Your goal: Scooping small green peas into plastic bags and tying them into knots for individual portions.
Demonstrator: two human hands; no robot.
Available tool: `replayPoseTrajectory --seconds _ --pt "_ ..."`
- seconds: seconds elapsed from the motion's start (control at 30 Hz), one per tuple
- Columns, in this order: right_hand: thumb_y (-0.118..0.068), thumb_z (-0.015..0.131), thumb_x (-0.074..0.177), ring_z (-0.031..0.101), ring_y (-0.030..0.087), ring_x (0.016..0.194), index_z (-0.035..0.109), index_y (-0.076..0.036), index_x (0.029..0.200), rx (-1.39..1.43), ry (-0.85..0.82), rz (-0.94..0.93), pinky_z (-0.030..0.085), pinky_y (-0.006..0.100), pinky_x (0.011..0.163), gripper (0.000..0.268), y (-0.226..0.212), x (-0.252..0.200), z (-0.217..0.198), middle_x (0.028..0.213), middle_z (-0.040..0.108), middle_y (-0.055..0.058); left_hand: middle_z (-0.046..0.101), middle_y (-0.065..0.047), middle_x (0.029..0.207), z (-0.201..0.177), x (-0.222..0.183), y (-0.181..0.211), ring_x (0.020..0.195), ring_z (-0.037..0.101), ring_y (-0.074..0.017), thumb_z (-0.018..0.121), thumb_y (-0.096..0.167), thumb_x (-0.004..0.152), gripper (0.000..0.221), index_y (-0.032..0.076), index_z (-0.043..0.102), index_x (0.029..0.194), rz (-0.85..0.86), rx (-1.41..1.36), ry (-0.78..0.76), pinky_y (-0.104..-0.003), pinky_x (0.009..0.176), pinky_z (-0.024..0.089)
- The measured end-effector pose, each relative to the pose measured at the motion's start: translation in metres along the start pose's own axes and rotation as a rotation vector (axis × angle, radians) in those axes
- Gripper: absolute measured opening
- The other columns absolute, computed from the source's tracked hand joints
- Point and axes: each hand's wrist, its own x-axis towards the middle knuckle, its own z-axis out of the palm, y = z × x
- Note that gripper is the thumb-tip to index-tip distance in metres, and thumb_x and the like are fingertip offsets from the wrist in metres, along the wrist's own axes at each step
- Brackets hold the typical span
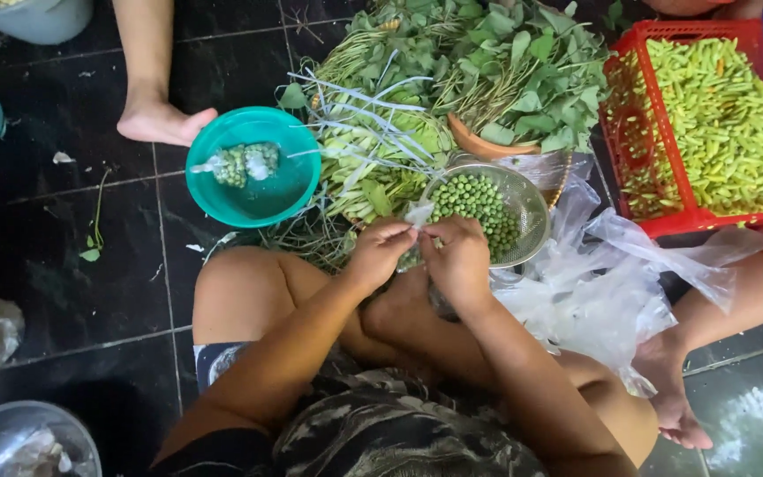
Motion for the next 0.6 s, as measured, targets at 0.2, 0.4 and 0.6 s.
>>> replayPoseTrajectory --seconds 0.2,0.4,0.6 --pt "-0.032 0.069 0.085 0.058 0.027 0.098 0.071 -0.026 0.085 -0.37 0.124 -0.443 0.035 0.05 0.093 0.006 -0.016 0.004 0.005 0.095 0.066 -0.004 0.077 -0.01 0.081 -0.017 -0.01 0.048 0.087 0.076 -0.0275 0.073 0.015 0.086 0.008 0.013 0.08 0.089 0.112 0.328 0.145 -0.04 0.08 0.059" --pt "-0.012 0.076 0.088 0.065 0.032 0.09 0.071 -0.018 0.093 0.131 0.201 -0.319 0.051 0.044 0.082 0.01 -0.013 0.019 0.02 0.098 0.062 0.005 0.064 -0.022 0.132 -0.052 -0.001 -0.002 0.125 0.059 -0.0304 0.048 0.018 0.108 0.04 -0.004 0.054 0.141 0.364 0.047 -0.342 -0.049 0.11 0.042" --pt "-0.019 0.074 0.088 0.059 0.027 0.095 0.064 -0.019 0.085 0.11 0.214 -0.357 0.038 0.042 0.098 0.01 -0.045 0.029 0.005 0.099 0.058 0.0 0.071 -0.005 0.098 -0.088 0.021 0.041 0.092 0.065 -0.033 0.065 0.027 0.097 0.018 0.013 0.072 0.106 0.805 0.686 -0.384 -0.046 0.089 0.047"
